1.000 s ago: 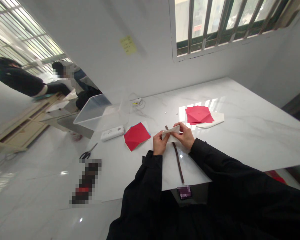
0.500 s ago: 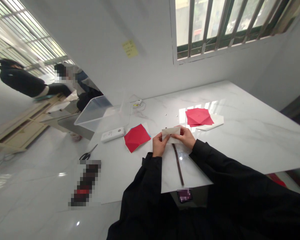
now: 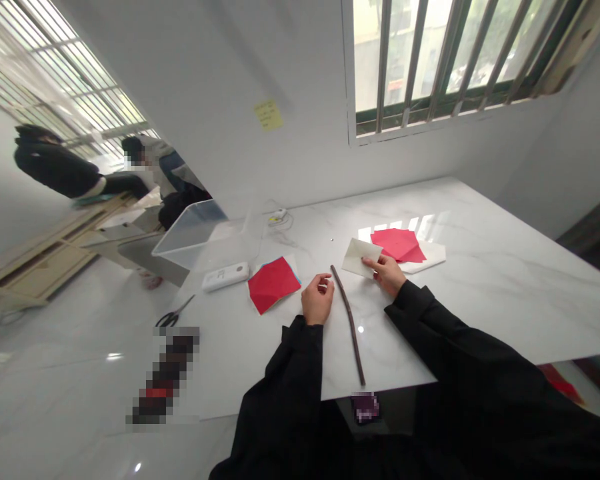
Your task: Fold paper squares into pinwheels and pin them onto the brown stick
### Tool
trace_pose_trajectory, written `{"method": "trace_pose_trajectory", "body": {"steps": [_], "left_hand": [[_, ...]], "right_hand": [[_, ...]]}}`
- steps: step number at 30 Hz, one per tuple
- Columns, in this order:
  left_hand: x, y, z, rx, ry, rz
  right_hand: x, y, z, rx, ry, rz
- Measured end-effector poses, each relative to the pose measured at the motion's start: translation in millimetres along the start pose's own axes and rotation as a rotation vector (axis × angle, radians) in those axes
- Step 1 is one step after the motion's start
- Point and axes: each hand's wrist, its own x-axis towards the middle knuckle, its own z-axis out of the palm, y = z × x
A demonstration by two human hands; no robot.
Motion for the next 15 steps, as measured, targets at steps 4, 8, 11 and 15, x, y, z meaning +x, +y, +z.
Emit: {"method": "trace_pose_trajectory", "body": {"steps": [4,8,11,15], "left_hand": [[5,9,1.5,0.267,-0.004,-0.008],[19,24,7.5,0.485,-0.060,0.002],[29,29,14.6,0.531,-0.100,0.036],[39,22,18.3,0.240,-0.092,0.010]], "right_hand": [[1,-5,-4,0.042,-0.094,0.091],[0,-9,-7,0.064,-0.198,0.142],[-1,-8,-8,0.068,-0.273,0.145],[0,-4,-8,0.059,-0.327,0.125]]}}
